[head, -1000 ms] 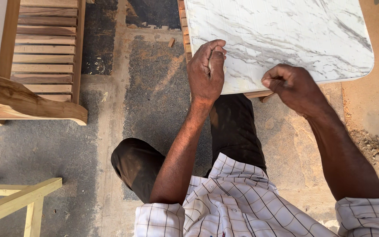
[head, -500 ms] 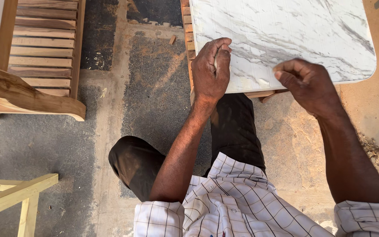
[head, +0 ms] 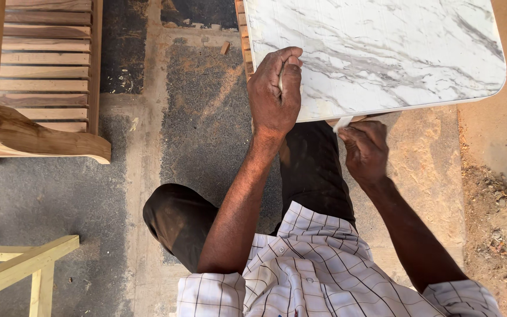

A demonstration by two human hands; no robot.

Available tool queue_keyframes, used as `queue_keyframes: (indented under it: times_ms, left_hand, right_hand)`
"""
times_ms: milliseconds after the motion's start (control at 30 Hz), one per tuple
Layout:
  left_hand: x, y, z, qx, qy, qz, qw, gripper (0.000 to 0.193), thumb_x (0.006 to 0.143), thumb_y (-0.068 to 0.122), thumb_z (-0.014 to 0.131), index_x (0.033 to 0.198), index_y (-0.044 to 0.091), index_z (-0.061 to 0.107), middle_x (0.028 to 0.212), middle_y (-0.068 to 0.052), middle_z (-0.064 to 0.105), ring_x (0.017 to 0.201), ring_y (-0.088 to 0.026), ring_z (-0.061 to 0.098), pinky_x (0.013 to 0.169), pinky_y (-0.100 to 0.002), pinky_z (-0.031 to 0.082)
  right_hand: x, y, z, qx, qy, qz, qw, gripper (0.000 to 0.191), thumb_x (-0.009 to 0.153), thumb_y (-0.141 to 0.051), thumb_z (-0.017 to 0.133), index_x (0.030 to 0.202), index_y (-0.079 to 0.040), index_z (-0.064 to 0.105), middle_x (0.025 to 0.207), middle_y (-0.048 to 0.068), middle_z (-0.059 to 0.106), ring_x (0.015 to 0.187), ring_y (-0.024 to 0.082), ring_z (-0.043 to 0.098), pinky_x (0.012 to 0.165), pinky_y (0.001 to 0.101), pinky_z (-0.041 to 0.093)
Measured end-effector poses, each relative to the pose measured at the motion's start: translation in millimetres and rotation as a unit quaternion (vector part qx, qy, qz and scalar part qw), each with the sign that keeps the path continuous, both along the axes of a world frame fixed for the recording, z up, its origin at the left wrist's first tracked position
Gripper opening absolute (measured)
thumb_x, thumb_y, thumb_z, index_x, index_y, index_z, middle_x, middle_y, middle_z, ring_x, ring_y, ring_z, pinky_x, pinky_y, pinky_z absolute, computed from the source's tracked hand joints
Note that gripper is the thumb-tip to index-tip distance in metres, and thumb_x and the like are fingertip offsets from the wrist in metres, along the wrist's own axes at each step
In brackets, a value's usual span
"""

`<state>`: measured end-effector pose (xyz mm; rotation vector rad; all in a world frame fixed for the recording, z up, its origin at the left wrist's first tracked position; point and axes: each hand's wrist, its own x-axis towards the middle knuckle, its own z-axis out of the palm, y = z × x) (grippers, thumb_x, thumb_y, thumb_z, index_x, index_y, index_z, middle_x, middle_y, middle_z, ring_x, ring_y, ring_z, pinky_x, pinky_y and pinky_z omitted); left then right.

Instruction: The person sits on the ground holding a white cloth and wipes the edges of marble-veneered table tops one at a time, moving between several tables and rubbing along each edge by hand.

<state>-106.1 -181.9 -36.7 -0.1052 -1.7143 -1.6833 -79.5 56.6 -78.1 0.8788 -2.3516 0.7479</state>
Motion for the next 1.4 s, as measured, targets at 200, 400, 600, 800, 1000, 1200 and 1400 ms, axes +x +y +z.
queue_keyframes:
  times_ms: [200, 400, 600, 800, 1000, 1200, 1400]
  left_hand:
    - [-3, -9, -4, 0.057, -0.059, -0.029, 0.996, 0.039, 0.112, 0.034, 0.047, 0.119, 0.005, 0.072, 0.102, -0.011, 0.076, 0.096, -0.018, 0.075, 0.079, -0.033, 0.066]
    - [40, -33, -3, 0.262, 0.025, -0.159, 0.951, 0.065, 0.105, 0.060, 0.049, 0.134, 0.004, 0.064, 0.124, -0.016, 0.064, 0.116, -0.026, 0.066, 0.092, -0.047, 0.062]
    - [108, -43, -15, 0.246, -0.042, -0.195, 0.948, 0.101, 0.094, 0.082, 0.049, 0.159, 0.007, 0.033, 0.162, -0.010, 0.024, 0.152, -0.026, 0.034, 0.129, -0.050, 0.035]
    - [150, -20, -24, 0.170, -0.073, -0.257, 0.949, 0.098, 0.093, 0.061, 0.073, 0.162, 0.009, 0.028, 0.166, -0.008, 0.014, 0.155, -0.023, 0.025, 0.125, -0.046, 0.034]
    - [158, -14, -24, 0.110, -0.104, -0.221, 0.963, 0.049, 0.109, 0.012, 0.055, 0.157, 0.008, 0.043, 0.166, -0.011, 0.036, 0.157, -0.023, 0.036, 0.128, -0.042, 0.038]
    - [161, -1, -32, 0.209, -0.152, -0.309, 0.915, 0.055, 0.103, 0.006, 0.051, 0.158, 0.006, 0.042, 0.149, -0.014, 0.051, 0.139, -0.023, 0.052, 0.119, -0.041, 0.046]
    - [155, 17, -35, 0.323, -0.185, -0.237, 0.897, 0.044, 0.114, 0.026, 0.057, 0.150, 0.001, 0.048, 0.127, -0.011, 0.058, 0.119, -0.019, 0.057, 0.103, -0.035, 0.051]
  right_hand:
    - [-3, 15, -19, -0.011, -0.134, 0.057, 0.989, 0.044, 0.096, 0.003, 0.071, 0.137, -0.012, 0.069, 0.107, 0.007, 0.068, 0.102, 0.023, 0.061, 0.091, 0.0366, 0.050]
    - [36, 19, -24, 0.013, -0.386, 0.034, 0.922, 0.037, 0.094, -0.009, 0.069, 0.130, -0.016, 0.071, 0.091, 0.001, 0.061, 0.080, 0.016, 0.056, 0.074, 0.0324, 0.050]
    - [77, -9, 7, -0.462, -0.696, 0.381, 0.396, 0.055, 0.099, -0.018, 0.067, 0.147, 0.006, 0.055, 0.091, 0.005, 0.060, 0.089, 0.018, 0.056, 0.085, 0.0335, 0.044]
    - [77, -49, 37, -0.509, -0.692, 0.416, 0.297, 0.061, 0.102, -0.024, 0.064, 0.154, 0.005, 0.050, 0.095, 0.006, 0.060, 0.092, 0.020, 0.056, 0.087, 0.0367, 0.043]
    - [77, -55, 34, -0.526, -0.670, 0.368, 0.373, 0.058, 0.103, -0.021, 0.064, 0.154, 0.002, 0.051, 0.101, 0.007, 0.061, 0.095, 0.020, 0.057, 0.092, 0.0376, 0.044]
    - [85, -67, 26, -0.430, -0.528, 0.200, 0.705, 0.046, 0.102, -0.014, 0.075, 0.142, 0.001, 0.057, 0.104, 0.006, 0.066, 0.092, 0.011, 0.059, 0.079, 0.0282, 0.049]
    - [87, -81, 32, -0.239, -0.426, 0.143, 0.861, 0.054, 0.097, -0.005, 0.077, 0.145, 0.002, 0.053, 0.104, 0.007, 0.068, 0.098, 0.010, 0.067, 0.088, 0.0256, 0.056]
